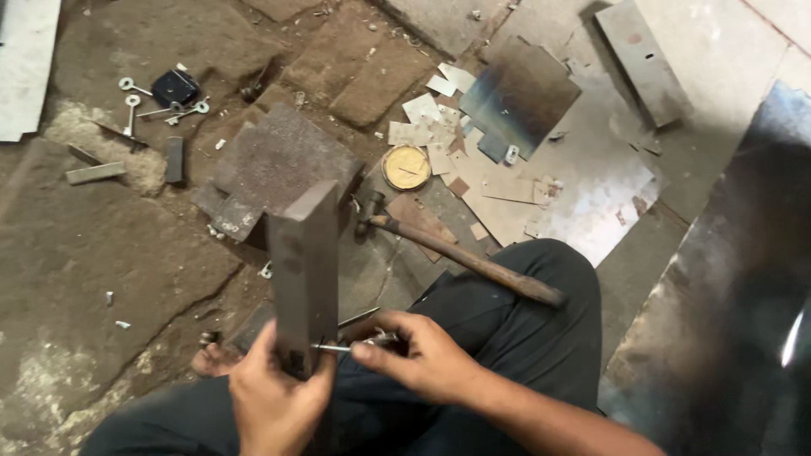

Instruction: The person sits on the floor and assembles a metal component by inserting a small black part into a rectangular metal sheet. They use a hammer to tap the part into place and a wrench to tighten a bolt, repeatedly checking the fit and adjusting the assembly.

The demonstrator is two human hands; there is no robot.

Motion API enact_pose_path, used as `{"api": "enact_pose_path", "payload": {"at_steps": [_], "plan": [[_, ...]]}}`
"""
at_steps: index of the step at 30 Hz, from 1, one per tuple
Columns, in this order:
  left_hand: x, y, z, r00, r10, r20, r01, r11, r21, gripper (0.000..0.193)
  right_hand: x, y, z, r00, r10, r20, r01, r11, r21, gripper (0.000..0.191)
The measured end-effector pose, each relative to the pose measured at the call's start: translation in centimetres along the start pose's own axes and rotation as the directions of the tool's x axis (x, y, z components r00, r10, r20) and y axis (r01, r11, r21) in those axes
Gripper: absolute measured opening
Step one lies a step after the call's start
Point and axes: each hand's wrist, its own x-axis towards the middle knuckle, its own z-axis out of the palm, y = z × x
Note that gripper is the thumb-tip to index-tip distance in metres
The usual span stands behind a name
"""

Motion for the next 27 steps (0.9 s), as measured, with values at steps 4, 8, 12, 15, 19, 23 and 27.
{"api": "enact_pose_path", "payload": {"at_steps": [4, 8, 12, 15, 19, 23, 27], "plan": [[0.3, 1.4, 1.3, 0.990, 0.047, 0.133, -0.064, 0.990, 0.129, 0.040, -1.3, 0.8, -1.5, 0.971, 0.203, 0.130, -0.228, 0.948, 0.223, 0.041], [0.2, 0.1, 2.1, 0.967, 0.176, 0.185, -0.181, 0.983, 0.012, 0.051, -2.3, 1.0, -2.7, 0.964, 0.258, 0.067, -0.267, 0.930, 0.253, 0.038], [1.1, -4.1, 2.3, 0.924, 0.361, 0.125, -0.345, 0.929, -0.130, 0.057, -1.4, 0.7, -1.5, 0.979, 0.197, 0.043, -0.202, 0.948, 0.246, 0.041], [1.9, -8.0, 1.8, 0.972, 0.060, 0.227, 0.011, 0.955, -0.297, 0.058, -0.1, 0.0, 0.7, 0.994, 0.113, 0.015, -0.113, 0.963, 0.246, 0.040], [2.3, -12.0, 1.1, 0.976, 0.122, 0.182, -0.051, 0.935, -0.350, 0.050, 0.1, -1.5, 2.8, 0.996, 0.066, 0.059, -0.077, 0.977, 0.201, 0.045], [2.9, -13.6, 1.1, 0.978, 0.045, 0.205, 0.025, 0.944, -0.329, 0.051, -0.9, -3.3, 3.5, 1.000, 0.017, 0.022, -0.020, 0.989, 0.146, 0.043], [3.6, -13.5, 1.2, 0.966, 0.024, 0.258, 0.049, 0.960, -0.275, 0.052, -1.5, -3.7, 3.6, 0.999, 0.033, 0.016, -0.033, 0.999, 0.014, 0.050]]}}
